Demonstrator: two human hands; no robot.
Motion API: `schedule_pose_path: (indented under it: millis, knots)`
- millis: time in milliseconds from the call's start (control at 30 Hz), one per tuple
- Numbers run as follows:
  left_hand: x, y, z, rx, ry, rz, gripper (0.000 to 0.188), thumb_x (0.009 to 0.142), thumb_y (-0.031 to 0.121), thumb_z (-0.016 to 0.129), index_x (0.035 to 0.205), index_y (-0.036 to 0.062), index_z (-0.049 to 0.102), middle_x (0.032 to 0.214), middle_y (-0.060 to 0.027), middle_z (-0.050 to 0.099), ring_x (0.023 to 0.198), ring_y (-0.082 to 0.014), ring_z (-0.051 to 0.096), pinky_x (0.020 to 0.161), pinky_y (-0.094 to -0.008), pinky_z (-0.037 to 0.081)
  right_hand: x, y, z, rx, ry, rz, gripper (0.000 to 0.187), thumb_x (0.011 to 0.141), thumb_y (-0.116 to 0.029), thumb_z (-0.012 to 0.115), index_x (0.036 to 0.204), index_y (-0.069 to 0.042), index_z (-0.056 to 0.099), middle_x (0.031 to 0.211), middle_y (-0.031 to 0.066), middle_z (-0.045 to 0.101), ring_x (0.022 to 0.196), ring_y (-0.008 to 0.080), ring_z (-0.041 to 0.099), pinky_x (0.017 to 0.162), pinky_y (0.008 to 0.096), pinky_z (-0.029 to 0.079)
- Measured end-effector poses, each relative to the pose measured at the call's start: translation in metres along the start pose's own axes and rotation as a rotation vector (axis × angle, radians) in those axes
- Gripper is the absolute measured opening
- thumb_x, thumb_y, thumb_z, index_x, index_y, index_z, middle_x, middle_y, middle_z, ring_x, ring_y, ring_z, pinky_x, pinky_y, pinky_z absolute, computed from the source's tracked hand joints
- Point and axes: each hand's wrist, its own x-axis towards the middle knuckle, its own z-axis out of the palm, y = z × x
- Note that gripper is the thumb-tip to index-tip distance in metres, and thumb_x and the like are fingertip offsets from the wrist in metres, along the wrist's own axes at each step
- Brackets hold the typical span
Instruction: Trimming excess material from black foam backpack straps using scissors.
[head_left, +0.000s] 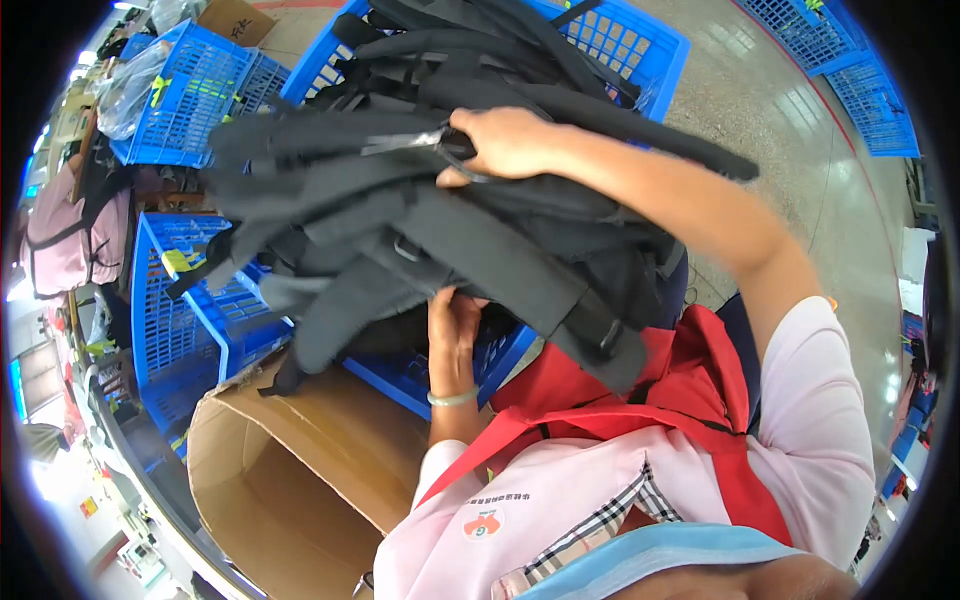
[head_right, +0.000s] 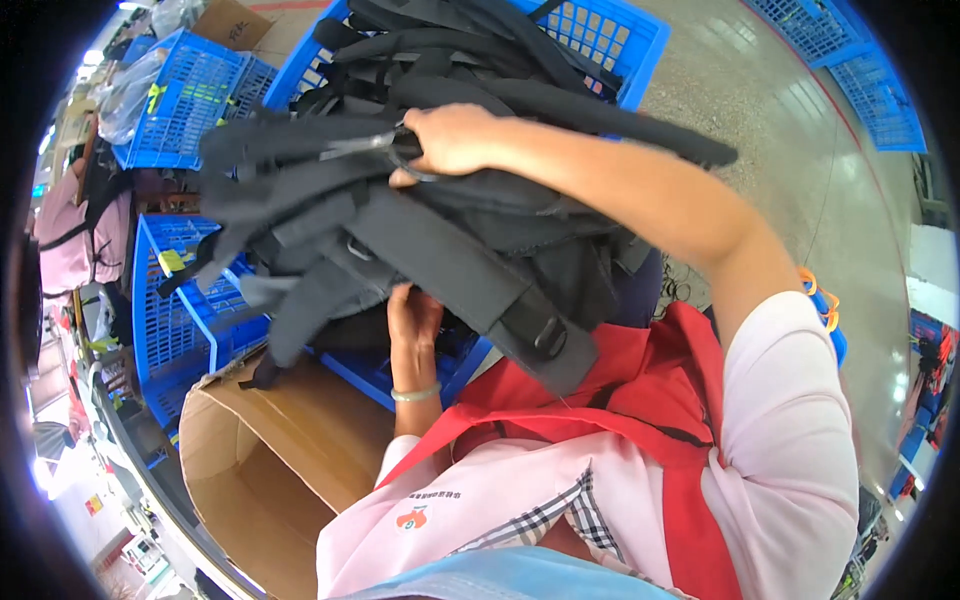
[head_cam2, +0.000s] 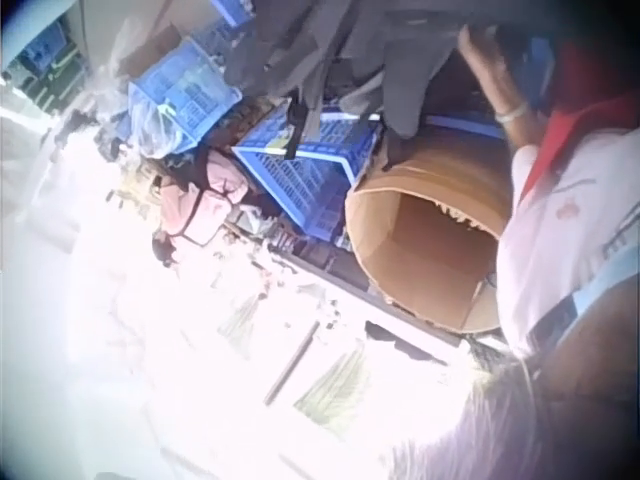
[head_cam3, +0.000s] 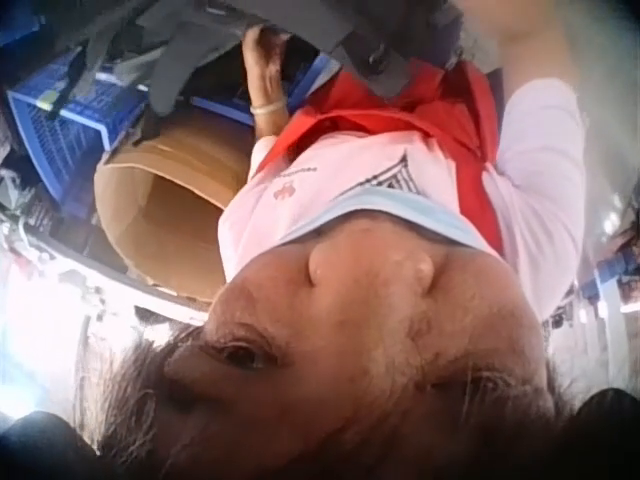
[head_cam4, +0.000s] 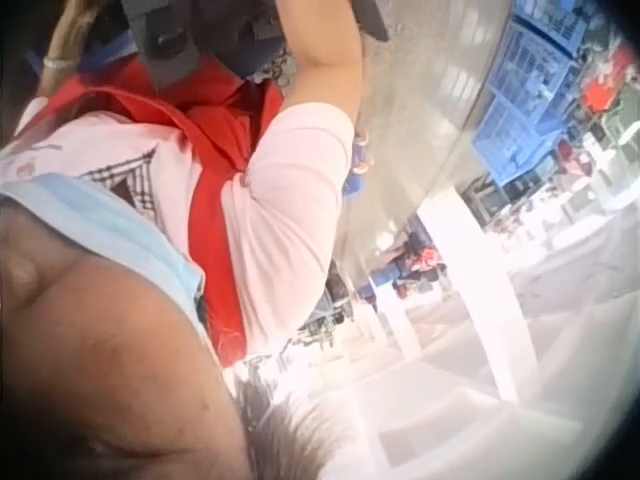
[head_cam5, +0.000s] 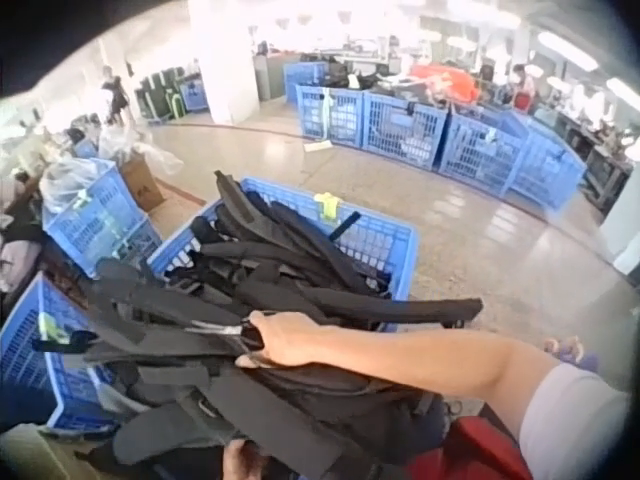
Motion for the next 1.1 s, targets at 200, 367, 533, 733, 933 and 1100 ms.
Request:
schedule_pose_path:
  millis: [200,367,533,733,933,1100]
  knots:
    - [-0.01,-0.003,-0.032,0.082,0.026,0.009,0.042,0.091,0.027,0.059,0.122,0.0006,0.051,0.116,-0.0139,0.061,0.097,-0.0283,0.065,0.082,-0.0473,0.056,0.004,-0.018,0.036,-0.015,0.105,0.07,0.085,0.071,-0.068,0.067,0.12,0.0,0.05,0.102,0.0249,0.064,0.098,0.0408,0.061,0.084,0.0459,0.048]
    - [-0.031,0.035,-0.009,0.826,0.067,-0.009,0.054,0.093,0.046,0.057,0.103,-0.0069,0.06,0.094,-0.0161,0.066,0.071,-0.0231,0.067,0.058,-0.0328,0.057,0.0,0.002,0.026,0.068,0.255,0.082,0.082,0.068,-0.073,0.066,0.103,0.001,0.06,0.092,0.0204,0.067,0.092,0.0359,0.065,0.08,0.0416,0.051]
    - [-0.065,0.07,0.021,0.941,-0.075,-0.011,0.042,0.093,0.034,0.06,0.078,-0.0032,0.068,0.074,-0.0118,0.068,0.06,-0.0155,0.064,0.056,-0.0267,0.053,-0.021,0.016,-0.001,0.004,0.413,0.017,0.072,0.07,-0.073,0.065,0.083,-0.002,0.054,0.072,0.0164,0.063,0.074,0.0342,0.065,0.068,0.0385,0.05]
    - [-0.064,0.08,0.081,0.835,-0.024,0.472,0.017,0.093,0.012,0.06,0.091,-0.0038,0.068,0.079,-0.0072,0.068,0.063,-0.0108,0.061,0.06,-0.0236,0.051,-0.096,-0.023,-0.028,0.021,0.182,0.197,0.059,0.071,-0.049,0.078,0.091,0.001,0.054,0.083,0.0152,0.062,0.08,0.0271,0.061,0.073,0.0353,0.047]
    - [-0.052,0.05,0.108,1.087,-0.075,0.211,0.024,0.094,0.018,0.06,0.093,-0.0048,0.068,0.07,-0.0068,0.065,0.05,-0.0095,0.056,0.046,-0.0207,0.044,-0.141,-0.028,0.008,0.275,0.41,0.103,0.044,0.068,-0.022,0.082,0.095,0.0,0.054,0.083,0.0113,0.06,0.079,0.0273,0.058,0.072,0.0358,0.046]
    - [-0.051,0.057,0.141,0.935,-0.434,0.079,0.051,0.101,0.035,0.041,0.114,-0.0127,0.053,0.09,-0.022,0.068,0.049,-0.0141,0.056,0.04,-0.0235,0.042,-0.22,-0.055,0.001,0.561,0.551,-0.052,0.032,0.07,-0.01,0.069,0.098,-0.002,0.059,0.082,0.0102,0.064,0.074,0.0265,0.063,0.067,0.0347,0.049]
